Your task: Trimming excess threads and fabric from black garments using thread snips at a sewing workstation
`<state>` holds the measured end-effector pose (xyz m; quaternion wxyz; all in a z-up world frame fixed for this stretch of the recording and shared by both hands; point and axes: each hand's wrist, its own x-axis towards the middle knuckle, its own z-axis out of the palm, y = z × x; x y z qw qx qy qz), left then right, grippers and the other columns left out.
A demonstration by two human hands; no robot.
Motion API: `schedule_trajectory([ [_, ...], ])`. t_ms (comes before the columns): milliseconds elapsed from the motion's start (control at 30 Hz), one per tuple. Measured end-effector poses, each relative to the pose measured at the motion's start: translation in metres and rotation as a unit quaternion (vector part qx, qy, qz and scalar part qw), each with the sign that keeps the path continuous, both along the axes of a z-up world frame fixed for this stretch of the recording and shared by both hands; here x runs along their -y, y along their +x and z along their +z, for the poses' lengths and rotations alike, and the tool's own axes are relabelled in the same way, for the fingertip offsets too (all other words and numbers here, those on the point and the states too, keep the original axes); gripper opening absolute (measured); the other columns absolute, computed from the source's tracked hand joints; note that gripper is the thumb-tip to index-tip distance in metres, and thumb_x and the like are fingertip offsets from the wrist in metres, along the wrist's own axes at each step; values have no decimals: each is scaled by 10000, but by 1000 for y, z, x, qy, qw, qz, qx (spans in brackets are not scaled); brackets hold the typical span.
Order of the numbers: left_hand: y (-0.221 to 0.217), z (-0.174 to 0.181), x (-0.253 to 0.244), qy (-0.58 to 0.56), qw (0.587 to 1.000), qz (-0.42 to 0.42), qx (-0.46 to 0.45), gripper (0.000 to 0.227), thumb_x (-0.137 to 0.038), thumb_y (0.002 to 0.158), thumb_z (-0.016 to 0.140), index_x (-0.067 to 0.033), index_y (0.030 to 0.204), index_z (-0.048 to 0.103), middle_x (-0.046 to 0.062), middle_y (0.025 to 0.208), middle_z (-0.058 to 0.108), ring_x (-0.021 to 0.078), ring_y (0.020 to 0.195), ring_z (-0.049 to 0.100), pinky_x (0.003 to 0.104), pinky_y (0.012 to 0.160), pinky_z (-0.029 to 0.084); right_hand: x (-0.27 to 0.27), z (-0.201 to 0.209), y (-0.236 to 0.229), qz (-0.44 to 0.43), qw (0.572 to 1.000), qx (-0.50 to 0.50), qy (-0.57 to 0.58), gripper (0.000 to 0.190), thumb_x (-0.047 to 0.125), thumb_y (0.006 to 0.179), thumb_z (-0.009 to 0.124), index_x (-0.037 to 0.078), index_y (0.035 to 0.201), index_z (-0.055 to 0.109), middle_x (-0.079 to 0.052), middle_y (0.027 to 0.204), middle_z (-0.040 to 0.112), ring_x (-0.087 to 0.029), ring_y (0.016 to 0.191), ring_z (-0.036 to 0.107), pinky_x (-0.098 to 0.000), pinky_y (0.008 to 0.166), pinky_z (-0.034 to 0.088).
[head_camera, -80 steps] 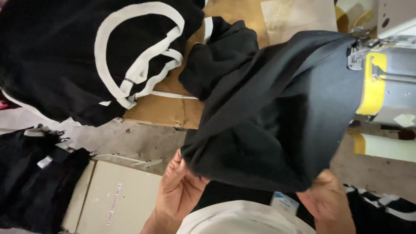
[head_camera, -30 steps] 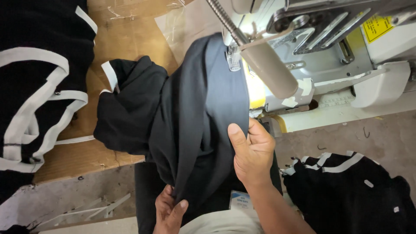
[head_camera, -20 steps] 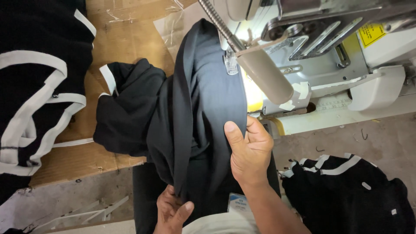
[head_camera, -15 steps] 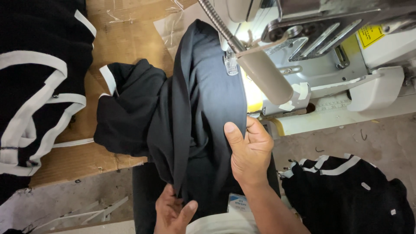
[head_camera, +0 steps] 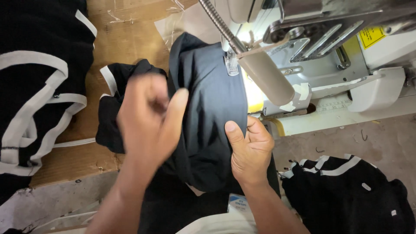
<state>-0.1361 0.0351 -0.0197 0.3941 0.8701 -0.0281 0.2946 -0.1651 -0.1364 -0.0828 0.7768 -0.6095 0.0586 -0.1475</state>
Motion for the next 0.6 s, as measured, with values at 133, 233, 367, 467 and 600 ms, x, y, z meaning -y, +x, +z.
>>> schedule_trajectory([
  [133,69,-27,-7,-1,987,-24,-156,555,-268,862,751,77,1264,586,194,997,654,400,1019,667,483,874,491,1,-2,1,-14,1000,-19,2,279,194,884,768,-16,1056,703,-73,1024,755,-141,943,682,-318,928,596],
  [233,98,-52,-16,-11,974,-43,-224,349,-159,795,725,29,1089,720,154,666,656,420,774,703,517,676,514,2,-2,2,-10,1000,-16,2,270,191,891,762,-15,1056,702,-73,1021,755,-141,942,683,-318,925,600],
  [367,122,-69,-41,-82,990,-51,-99,341,-34,904,588,52,1211,712,309,1088,691,513,1107,635,578,965,471,4,-1,1,1,1000,-10,2,255,186,904,752,-12,1057,701,-72,1014,756,-141,941,687,-318,918,606],
  [467,139,-54,-61,-332,929,49,-158,168,-133,867,585,-199,977,694,-56,874,707,56,782,619,258,703,519,4,-1,-1,11,1000,-6,2,245,182,912,745,-10,1058,701,-71,1010,756,-141,940,689,-318,914,610],
  [600,139,-20,-111,-594,788,119,-112,57,-153,702,715,-155,740,757,48,841,788,219,821,763,385,824,628,3,-4,0,20,999,3,50,234,158,899,762,-16,1040,692,-79,1019,750,-152,948,683,-336,924,606],
])
